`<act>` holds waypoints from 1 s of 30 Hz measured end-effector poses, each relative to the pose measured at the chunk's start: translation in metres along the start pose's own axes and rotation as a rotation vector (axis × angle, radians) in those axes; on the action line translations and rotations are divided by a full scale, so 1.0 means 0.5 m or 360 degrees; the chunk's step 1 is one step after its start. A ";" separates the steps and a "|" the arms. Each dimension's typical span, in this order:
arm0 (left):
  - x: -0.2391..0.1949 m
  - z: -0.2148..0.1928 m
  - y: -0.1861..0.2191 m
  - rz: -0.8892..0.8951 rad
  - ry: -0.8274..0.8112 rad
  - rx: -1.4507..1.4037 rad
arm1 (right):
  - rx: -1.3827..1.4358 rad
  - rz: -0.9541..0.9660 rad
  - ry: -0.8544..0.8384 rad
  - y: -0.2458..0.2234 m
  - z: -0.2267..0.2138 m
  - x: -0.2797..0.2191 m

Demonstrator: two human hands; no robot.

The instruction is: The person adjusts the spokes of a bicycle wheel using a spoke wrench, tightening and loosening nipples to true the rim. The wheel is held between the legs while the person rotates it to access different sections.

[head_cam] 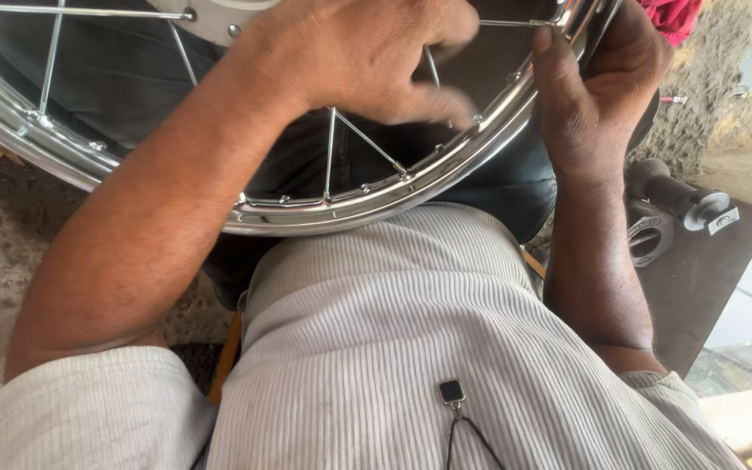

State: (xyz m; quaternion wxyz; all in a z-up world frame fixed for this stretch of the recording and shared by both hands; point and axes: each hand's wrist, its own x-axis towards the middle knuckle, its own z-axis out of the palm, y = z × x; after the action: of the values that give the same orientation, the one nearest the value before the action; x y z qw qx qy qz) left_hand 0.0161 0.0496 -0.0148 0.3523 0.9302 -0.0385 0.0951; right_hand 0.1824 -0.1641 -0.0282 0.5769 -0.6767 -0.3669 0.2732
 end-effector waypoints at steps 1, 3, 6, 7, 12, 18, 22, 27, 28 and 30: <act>0.002 -0.005 0.005 0.0024 -0.0018 0.0051 | -0.0017 -0.0009 -0.0001 0.002 -0.002 0.000; 0.006 -0.012 0.013 0.0078 -0.0053 0.0151 | -0.0055 -0.0039 -0.0003 0.009 -0.008 0.000; 0.004 -0.019 0.022 -0.0083 -0.0328 0.0091 | -0.0056 -0.0105 -0.0026 0.019 -0.012 -0.003; 0.004 -0.024 0.024 -0.0122 -0.0393 0.0104 | -0.0053 -0.0127 -0.0042 0.021 -0.014 0.000; -0.005 -0.038 0.038 -0.0275 -0.0687 0.0097 | -0.0131 -0.0094 -0.0103 0.019 -0.027 -0.023; 0.013 -0.097 0.044 -0.0352 -0.1156 0.0127 | -0.0119 0.0024 -0.0104 0.001 -0.032 -0.039; 0.033 -0.104 0.037 -0.0040 -0.0889 0.0306 | -0.0124 0.0014 -0.0156 -0.009 -0.039 -0.040; 0.029 -0.054 0.040 0.0125 -0.0341 0.0451 | -0.0177 0.0234 -0.0044 -0.024 -0.040 -0.052; 0.029 -0.045 0.040 0.0106 -0.0301 0.0378 | -0.0153 0.0236 -0.0049 -0.025 -0.039 -0.043; 0.028 -0.030 0.043 0.0060 -0.0237 0.0234 | -0.0080 0.0227 -0.0073 -0.027 -0.031 -0.030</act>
State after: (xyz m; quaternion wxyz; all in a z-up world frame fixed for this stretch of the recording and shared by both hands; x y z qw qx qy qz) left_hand 0.0248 0.0434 0.0129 0.2775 0.9572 -0.0750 0.0349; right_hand 0.1834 -0.1845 -0.0130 0.5302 -0.7090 -0.3376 0.3198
